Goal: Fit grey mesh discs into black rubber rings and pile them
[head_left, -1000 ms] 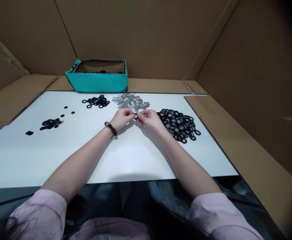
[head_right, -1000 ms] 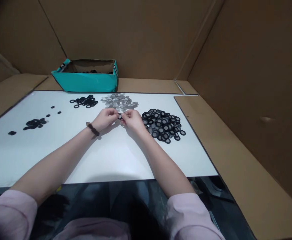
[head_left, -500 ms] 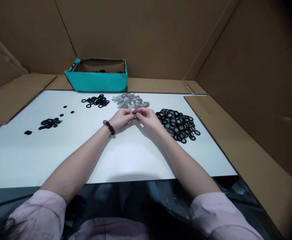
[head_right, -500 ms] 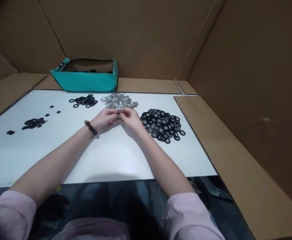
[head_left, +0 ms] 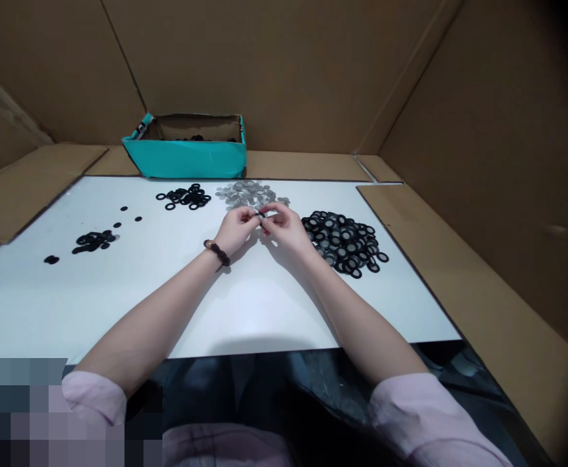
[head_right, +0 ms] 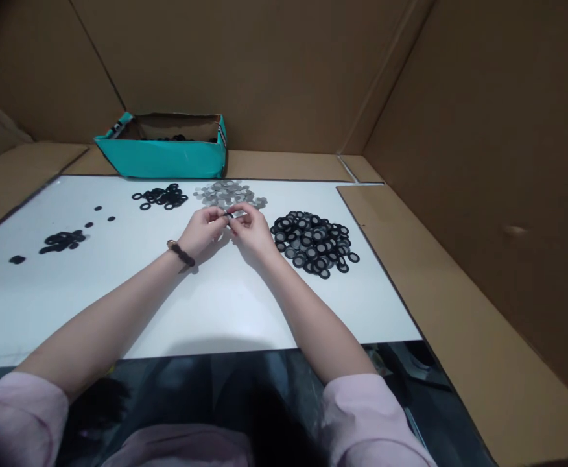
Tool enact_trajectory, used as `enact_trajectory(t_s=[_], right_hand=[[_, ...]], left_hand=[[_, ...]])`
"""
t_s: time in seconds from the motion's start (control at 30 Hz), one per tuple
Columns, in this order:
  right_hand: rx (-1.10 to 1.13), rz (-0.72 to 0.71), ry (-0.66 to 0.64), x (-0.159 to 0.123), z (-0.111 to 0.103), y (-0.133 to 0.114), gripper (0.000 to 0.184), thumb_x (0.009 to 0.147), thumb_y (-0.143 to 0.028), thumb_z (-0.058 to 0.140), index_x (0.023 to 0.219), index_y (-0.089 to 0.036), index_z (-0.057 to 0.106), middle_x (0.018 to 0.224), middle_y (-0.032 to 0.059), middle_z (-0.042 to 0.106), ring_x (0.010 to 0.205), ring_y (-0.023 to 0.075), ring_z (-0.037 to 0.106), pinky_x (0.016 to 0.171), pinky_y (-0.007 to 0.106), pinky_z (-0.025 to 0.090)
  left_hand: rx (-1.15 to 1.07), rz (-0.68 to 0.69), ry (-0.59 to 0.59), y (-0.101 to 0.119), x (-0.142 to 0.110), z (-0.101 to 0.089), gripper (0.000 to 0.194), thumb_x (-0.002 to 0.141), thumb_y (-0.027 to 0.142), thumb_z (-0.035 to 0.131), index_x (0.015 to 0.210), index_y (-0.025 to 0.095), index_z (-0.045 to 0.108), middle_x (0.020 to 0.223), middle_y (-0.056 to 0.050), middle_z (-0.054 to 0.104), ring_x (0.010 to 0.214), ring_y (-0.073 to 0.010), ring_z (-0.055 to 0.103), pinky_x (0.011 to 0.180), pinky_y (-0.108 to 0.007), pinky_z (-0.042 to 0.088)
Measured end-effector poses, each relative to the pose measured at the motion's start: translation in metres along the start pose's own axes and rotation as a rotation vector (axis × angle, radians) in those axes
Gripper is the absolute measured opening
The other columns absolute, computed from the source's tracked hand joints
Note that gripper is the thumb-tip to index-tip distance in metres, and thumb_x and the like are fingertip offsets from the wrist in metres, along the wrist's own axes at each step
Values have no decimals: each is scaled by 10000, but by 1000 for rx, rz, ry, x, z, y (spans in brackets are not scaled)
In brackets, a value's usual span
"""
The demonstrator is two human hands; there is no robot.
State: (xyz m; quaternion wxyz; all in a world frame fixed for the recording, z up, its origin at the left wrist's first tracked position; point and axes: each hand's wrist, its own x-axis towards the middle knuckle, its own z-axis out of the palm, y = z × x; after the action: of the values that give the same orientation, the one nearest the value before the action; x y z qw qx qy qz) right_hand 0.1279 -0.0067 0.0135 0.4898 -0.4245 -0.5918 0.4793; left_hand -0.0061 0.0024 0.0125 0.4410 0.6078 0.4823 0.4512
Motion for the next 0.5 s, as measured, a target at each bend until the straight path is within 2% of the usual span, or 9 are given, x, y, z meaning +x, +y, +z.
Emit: enact_trajectory(t_s=[0.13, 0.3, 0.4, 0.5], right_hand=[[-9, -48, 25, 2, 0, 3, 177, 678, -230, 542, 843, -179, 581, 575, -37, 536, 530, 95, 494, 529, 232, 422], [-32, -60, 0, 4, -6, 0, 170, 659, -213, 545, 809, -171, 612, 571, -34, 545, 517, 89, 483, 532, 235, 419], [-3, -72, 44, 4, -5, -1, 162, 649, -224, 576, 800, -173, 602, 576, -38, 553, 524, 88, 502, 557, 236, 439], [49, 10, 89, 4, -3, 1, 184, 629, -245, 631, 784, -177, 560, 587, -36, 576, 546, 98, 549, 589, 247, 474]], left_hand=[[27, -5, -12, 3, -1, -1, 111, 669, 257, 539, 618, 175, 484, 532, 40, 465, 482, -77, 398, 461, -222, 307], [56, -39, -81, 11, -3, -3, 134, 676, 245, 546, 600, 182, 456, 526, 39, 441, 468, -84, 411, 445, -228, 317], [70, -15, -59, 11, -4, -2, 123, 710, 276, 535, 647, 181, 488, 558, 32, 468, 474, -90, 416, 467, -241, 339], [133, 37, 4, 8, -4, 1, 120, 748, 283, 497, 685, 182, 500, 618, 14, 513, 539, -111, 458, 544, -263, 382]])
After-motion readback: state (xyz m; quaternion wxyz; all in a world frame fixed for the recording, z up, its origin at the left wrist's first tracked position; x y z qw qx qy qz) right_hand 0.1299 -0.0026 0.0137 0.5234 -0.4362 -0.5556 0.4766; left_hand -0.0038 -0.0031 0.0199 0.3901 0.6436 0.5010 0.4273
